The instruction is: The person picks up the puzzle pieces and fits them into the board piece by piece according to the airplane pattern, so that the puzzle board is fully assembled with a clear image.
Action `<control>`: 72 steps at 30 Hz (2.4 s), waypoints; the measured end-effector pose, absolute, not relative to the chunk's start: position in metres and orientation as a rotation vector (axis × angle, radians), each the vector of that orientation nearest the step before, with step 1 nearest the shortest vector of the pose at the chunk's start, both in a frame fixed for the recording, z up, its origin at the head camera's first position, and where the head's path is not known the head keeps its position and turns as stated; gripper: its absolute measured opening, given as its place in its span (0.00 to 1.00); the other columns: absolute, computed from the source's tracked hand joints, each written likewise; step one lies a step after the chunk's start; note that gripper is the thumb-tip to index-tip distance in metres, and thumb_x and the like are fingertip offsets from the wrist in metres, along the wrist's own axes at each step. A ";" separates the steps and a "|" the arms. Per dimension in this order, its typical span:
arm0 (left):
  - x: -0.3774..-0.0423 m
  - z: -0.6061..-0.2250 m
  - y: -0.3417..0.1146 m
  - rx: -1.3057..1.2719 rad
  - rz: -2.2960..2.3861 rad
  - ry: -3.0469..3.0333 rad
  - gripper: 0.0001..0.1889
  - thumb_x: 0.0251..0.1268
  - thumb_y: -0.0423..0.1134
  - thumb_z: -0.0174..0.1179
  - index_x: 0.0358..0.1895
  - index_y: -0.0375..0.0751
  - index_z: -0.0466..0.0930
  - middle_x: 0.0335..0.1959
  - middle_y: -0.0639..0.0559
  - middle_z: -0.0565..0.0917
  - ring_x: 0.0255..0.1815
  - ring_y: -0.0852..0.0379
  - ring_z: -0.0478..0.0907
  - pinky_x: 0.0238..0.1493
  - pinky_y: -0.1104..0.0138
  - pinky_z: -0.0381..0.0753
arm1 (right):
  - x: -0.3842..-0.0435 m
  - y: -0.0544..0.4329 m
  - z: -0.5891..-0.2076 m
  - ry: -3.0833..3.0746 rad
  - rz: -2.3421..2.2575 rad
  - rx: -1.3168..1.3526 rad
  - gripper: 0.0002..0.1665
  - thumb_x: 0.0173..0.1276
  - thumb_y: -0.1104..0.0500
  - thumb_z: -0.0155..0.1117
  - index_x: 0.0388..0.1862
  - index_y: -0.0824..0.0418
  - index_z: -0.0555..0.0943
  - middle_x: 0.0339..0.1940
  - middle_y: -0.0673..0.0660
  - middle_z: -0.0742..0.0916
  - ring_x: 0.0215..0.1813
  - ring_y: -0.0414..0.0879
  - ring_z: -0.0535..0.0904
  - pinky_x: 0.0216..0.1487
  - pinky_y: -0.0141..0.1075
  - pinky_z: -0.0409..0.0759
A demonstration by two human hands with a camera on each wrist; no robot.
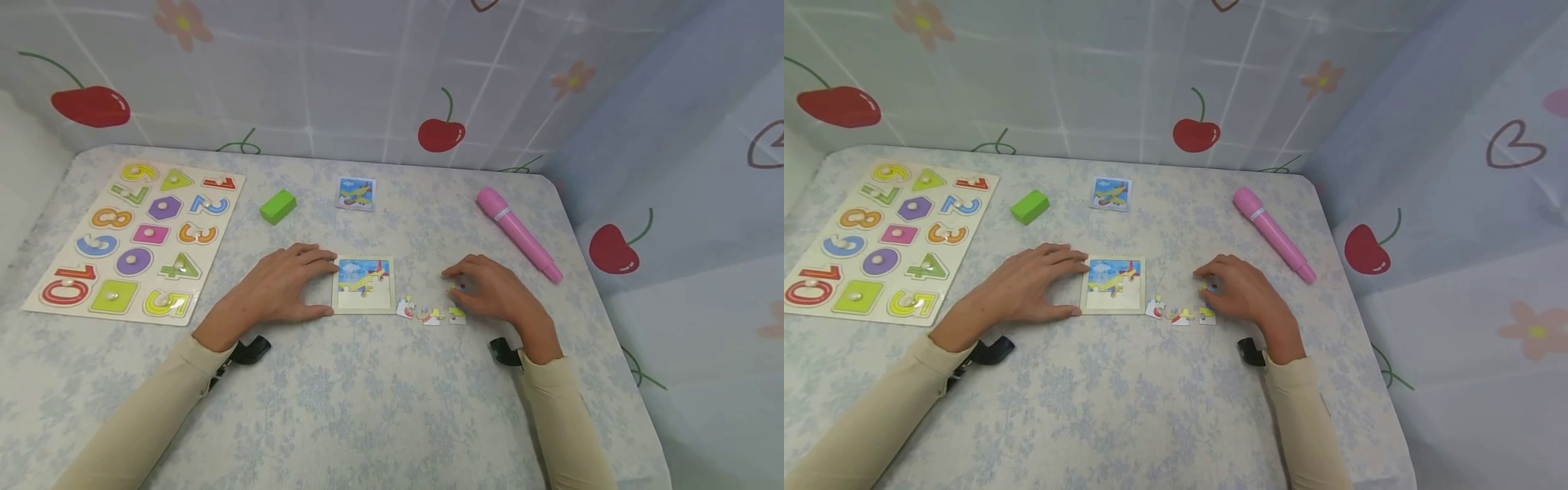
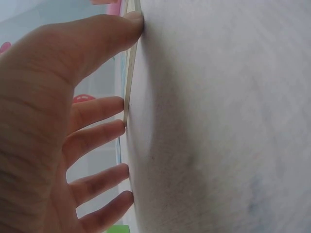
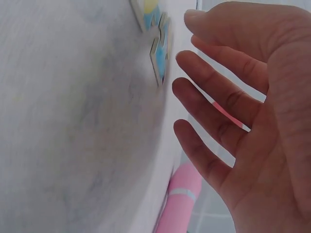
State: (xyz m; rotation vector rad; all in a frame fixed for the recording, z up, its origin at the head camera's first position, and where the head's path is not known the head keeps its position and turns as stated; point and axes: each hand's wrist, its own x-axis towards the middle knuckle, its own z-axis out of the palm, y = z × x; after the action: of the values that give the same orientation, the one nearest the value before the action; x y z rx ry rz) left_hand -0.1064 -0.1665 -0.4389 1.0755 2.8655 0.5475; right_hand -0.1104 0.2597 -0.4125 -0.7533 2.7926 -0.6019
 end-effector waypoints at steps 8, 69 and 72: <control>-0.106 -0.439 -0.167 1.074 0.543 2.867 0.41 0.57 0.65 0.78 0.70 0.48 0.83 0.76 0.51 0.77 0.79 0.41 0.69 0.67 0.40 0.77 | -0.107 0.269 -0.412 2.742 -0.618 -0.728 0.22 0.74 0.58 0.74 0.65 0.58 0.87 0.54 0.52 0.88 0.57 0.50 0.81 0.61 0.53 0.81; -0.105 -0.438 -0.166 1.083 0.543 2.876 0.41 0.58 0.65 0.78 0.70 0.47 0.83 0.76 0.50 0.78 0.78 0.42 0.69 0.66 0.42 0.78 | -0.140 0.199 -0.394 2.708 -0.650 -1.014 0.20 0.69 0.58 0.78 0.60 0.55 0.90 0.52 0.51 0.87 0.52 0.52 0.81 0.52 0.45 0.81; -0.105 -0.438 -0.166 1.085 0.547 2.876 0.41 0.58 0.65 0.77 0.70 0.47 0.83 0.76 0.51 0.77 0.78 0.42 0.69 0.66 0.42 0.78 | -0.141 0.193 -0.394 2.697 -0.647 -1.018 0.20 0.69 0.58 0.78 0.60 0.54 0.90 0.53 0.51 0.87 0.52 0.51 0.81 0.53 0.45 0.81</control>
State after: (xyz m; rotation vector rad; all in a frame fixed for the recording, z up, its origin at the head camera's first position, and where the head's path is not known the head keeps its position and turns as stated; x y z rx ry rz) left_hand -0.1049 -0.1663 -0.4377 1.0847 2.8755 0.5468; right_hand -0.1407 0.1929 -0.3941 -1.0179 2.6966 -0.6474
